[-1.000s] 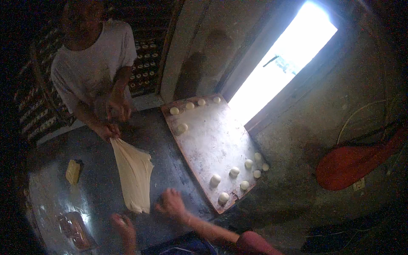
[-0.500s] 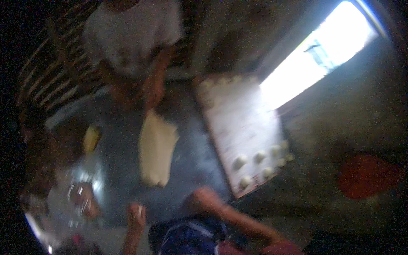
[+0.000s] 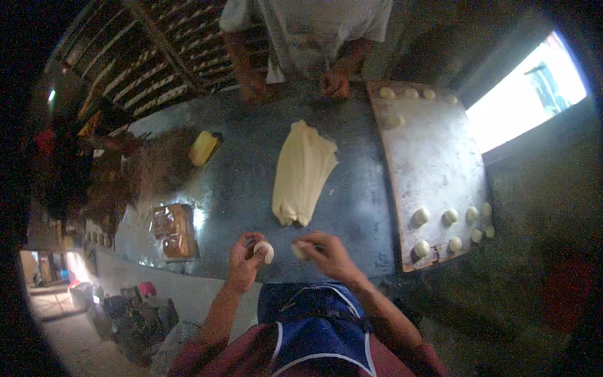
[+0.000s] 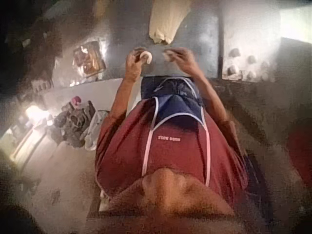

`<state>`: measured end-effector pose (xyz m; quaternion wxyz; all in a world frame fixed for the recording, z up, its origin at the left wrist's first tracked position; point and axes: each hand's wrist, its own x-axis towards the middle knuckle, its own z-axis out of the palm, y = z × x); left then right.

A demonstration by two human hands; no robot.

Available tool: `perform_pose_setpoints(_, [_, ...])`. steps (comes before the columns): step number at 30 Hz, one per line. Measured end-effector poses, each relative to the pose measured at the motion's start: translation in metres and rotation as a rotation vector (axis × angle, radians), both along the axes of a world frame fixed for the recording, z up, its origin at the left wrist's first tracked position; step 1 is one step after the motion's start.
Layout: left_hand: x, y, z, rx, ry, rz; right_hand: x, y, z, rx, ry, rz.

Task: The person repeatedly pinches off small pieces of dough from a large sheet on a metal table, rolls them into balls, and places them onto a nearby tray. Another person works alongside, also shaping dough and arranging it on trays.

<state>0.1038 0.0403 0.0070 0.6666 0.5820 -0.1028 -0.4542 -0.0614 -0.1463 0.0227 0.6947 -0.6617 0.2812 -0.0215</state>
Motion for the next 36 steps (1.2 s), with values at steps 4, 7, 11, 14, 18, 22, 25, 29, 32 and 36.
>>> perform_pose_setpoints(4, [-0.020,-0.026,0.007,-0.082,0.009,-0.069,0.019,0.007,0.034,-0.201,-0.102,0.045])
perform_pose_setpoints(7, [-0.013,-0.023,0.008,-0.010,-0.186,-0.167,0.016,0.004,0.048,-0.127,0.108,0.210])
perform_pose_setpoints(11, [-0.010,-0.025,-0.001,0.078,-0.575,-0.104,-0.029,-0.015,0.031,0.442,-0.415,0.654])
perform_pose_setpoints(14, [-0.001,-0.003,-0.029,0.271,-1.127,-0.085,-0.062,-0.012,0.026,-0.093,-0.078,0.080])
perform_pose_setpoints(18, [0.065,0.048,-0.104,0.438,-1.413,-0.086,-0.102,-0.044,-0.077,-1.192,0.245,0.278])
perform_pose_setpoints(22, [0.023,-0.049,-0.098,0.576,-1.000,0.180,0.008,-0.052,-0.066,-1.049,0.404,-0.007])
perform_pose_setpoints(25, [-0.013,0.002,-0.123,0.250,-1.270,0.022,-0.032,-0.004,-0.119,-1.029,0.179,0.244])
perform_pose_setpoints(29, [0.054,0.036,-0.139,0.362,-1.263,-0.128,-0.067,-0.070,-0.108,-1.116,0.100,0.268])
perform_pose_setpoints(32, [0.036,-0.030,-0.128,0.471,-1.240,0.099,-0.031,-0.058,-0.102,-1.383,0.252,0.142])
perform_pose_setpoints(36, [0.007,0.027,-0.117,0.146,-1.391,-0.163,-0.069,-0.017,-0.138,-0.949,0.089,0.049])
